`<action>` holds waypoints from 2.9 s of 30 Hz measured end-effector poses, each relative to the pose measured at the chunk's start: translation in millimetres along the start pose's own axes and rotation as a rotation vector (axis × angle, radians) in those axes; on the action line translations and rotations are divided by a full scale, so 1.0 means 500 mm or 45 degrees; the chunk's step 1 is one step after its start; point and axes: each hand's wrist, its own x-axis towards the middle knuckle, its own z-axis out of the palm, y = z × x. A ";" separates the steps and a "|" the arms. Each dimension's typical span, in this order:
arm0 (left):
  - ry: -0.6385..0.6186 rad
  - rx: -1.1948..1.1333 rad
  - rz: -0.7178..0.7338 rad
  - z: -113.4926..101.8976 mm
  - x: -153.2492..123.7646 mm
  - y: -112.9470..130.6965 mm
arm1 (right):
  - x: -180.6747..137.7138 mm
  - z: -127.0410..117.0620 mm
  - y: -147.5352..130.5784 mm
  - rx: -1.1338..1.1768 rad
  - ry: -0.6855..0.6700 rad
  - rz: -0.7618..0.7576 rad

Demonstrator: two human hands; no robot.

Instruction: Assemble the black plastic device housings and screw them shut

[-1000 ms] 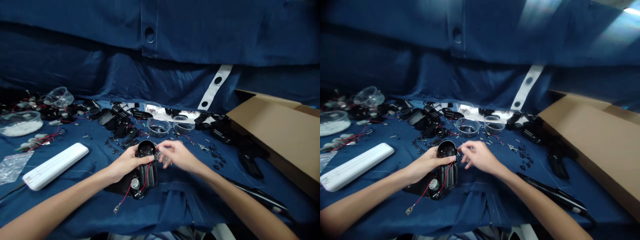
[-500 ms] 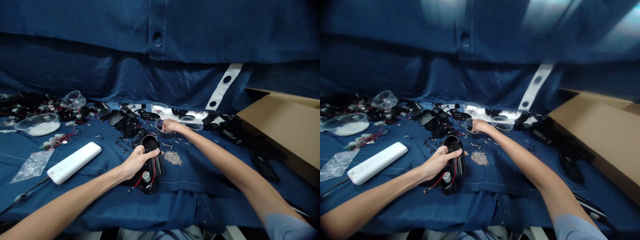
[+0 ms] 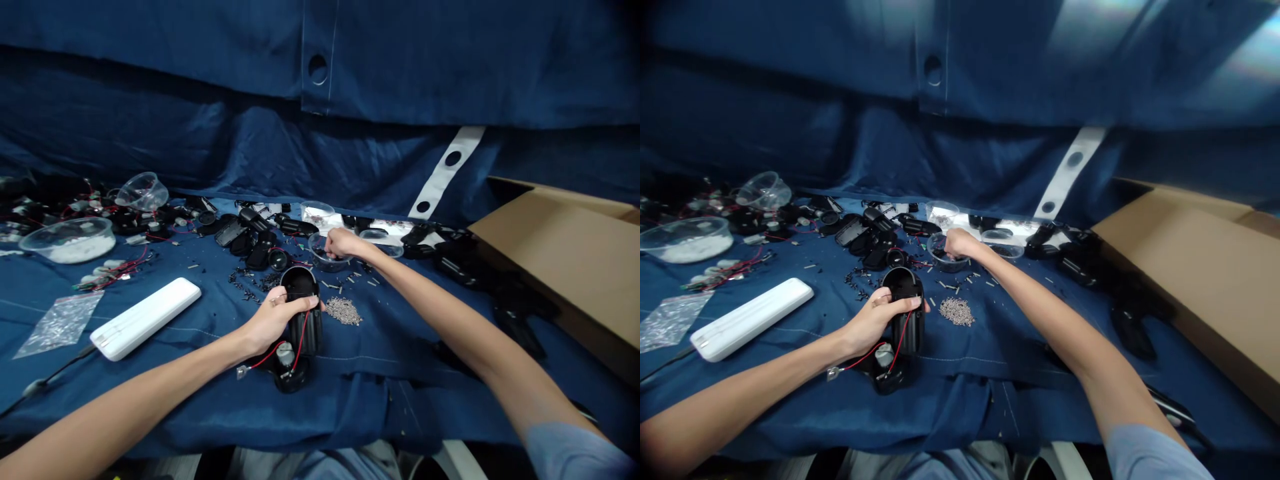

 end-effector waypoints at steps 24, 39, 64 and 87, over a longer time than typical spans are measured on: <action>-0.151 -0.055 0.014 0.008 -0.002 0.006 | -0.374 0.113 -0.055 1.307 0.479 -0.229; -0.053 0.092 0.139 0.017 -0.001 -0.002 | -0.384 0.113 -0.085 1.539 0.440 -0.144; -0.220 0.103 0.145 0.011 0.001 -0.010 | -0.361 0.116 -0.052 1.573 0.183 -0.338; -0.249 0.244 0.043 0.017 -0.024 0.010 | -0.347 0.157 -0.061 1.689 0.061 -0.484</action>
